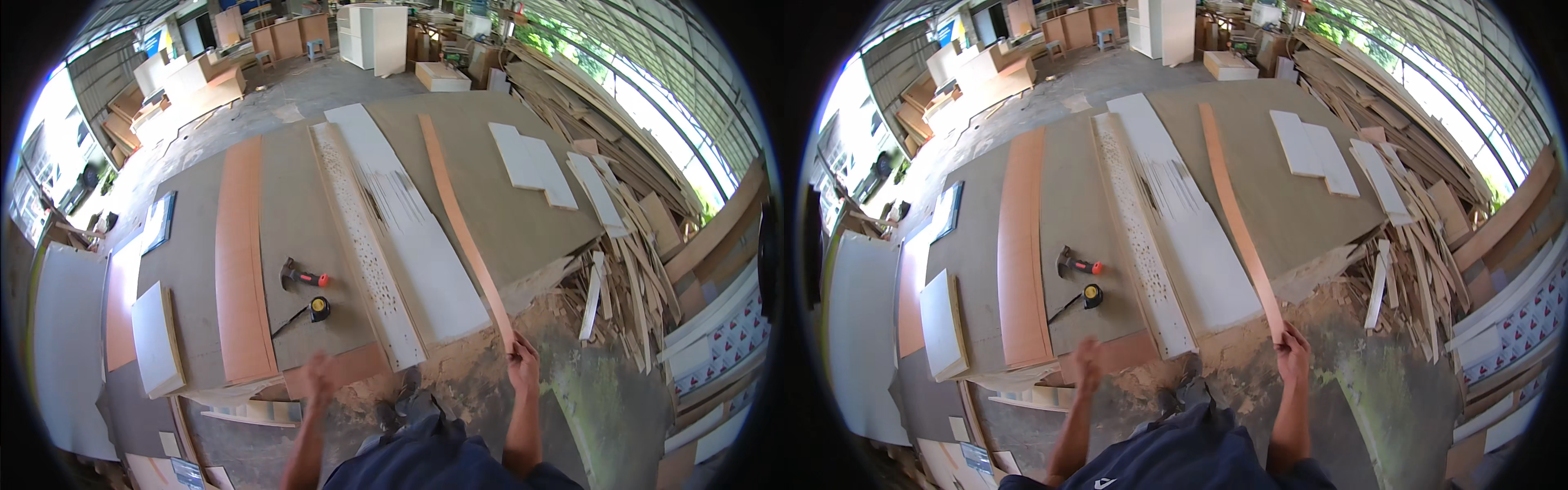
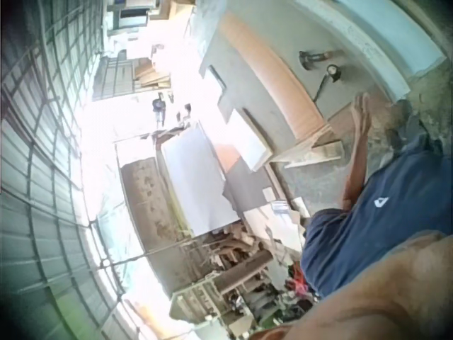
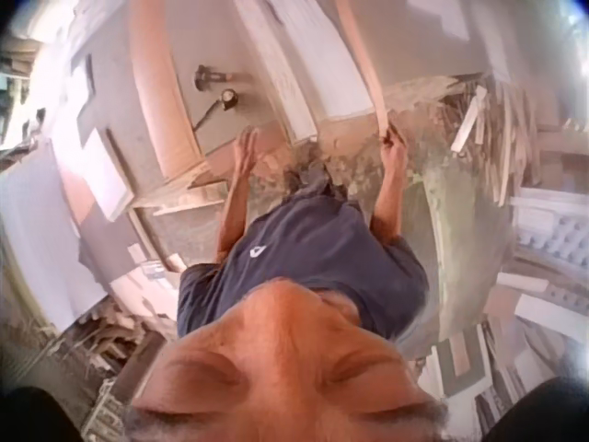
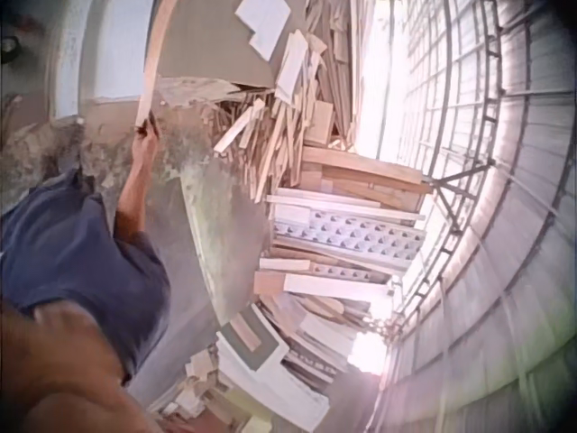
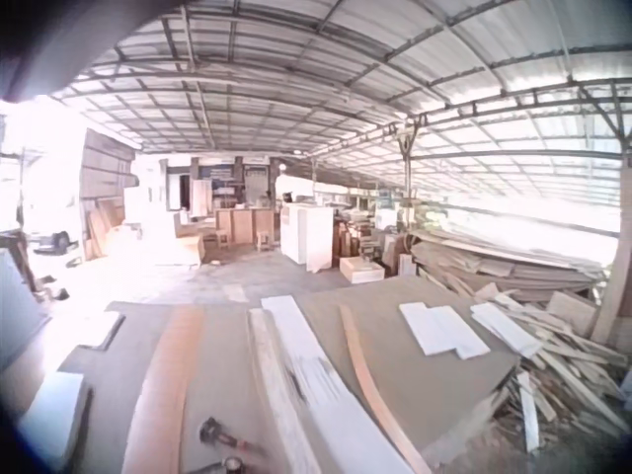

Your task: The person uses a measuring tape and pencil to mark wood panels, hammers nails into a board, and handles multiple pieces of wood and laminate sheets on a workbench.

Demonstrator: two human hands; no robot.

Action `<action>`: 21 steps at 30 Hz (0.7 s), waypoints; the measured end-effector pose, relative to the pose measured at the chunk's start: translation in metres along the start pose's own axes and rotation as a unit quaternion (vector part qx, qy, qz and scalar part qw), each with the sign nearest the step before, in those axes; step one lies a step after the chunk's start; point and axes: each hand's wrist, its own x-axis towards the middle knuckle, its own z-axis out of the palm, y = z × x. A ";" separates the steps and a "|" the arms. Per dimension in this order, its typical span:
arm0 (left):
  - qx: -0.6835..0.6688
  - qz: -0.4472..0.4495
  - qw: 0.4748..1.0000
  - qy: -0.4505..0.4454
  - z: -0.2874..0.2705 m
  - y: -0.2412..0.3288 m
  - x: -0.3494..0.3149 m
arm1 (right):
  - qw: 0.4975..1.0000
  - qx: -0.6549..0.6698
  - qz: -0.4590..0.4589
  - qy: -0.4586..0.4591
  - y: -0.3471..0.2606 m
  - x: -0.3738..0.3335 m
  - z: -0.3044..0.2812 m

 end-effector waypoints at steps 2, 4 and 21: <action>-0.151 -0.055 0.976 -0.149 0.054 0.035 -0.006 | 0.998 0.035 0.016 -0.041 0.017 -0.006 -0.004; -0.333 -0.149 0.896 -0.254 0.104 0.061 -0.013 | 0.999 0.025 0.002 -0.040 0.035 -0.012 -0.017; -0.185 -0.272 0.812 -0.483 0.402 0.157 -0.015 | 0.927 -0.308 -0.174 0.125 -0.014 0.173 -0.130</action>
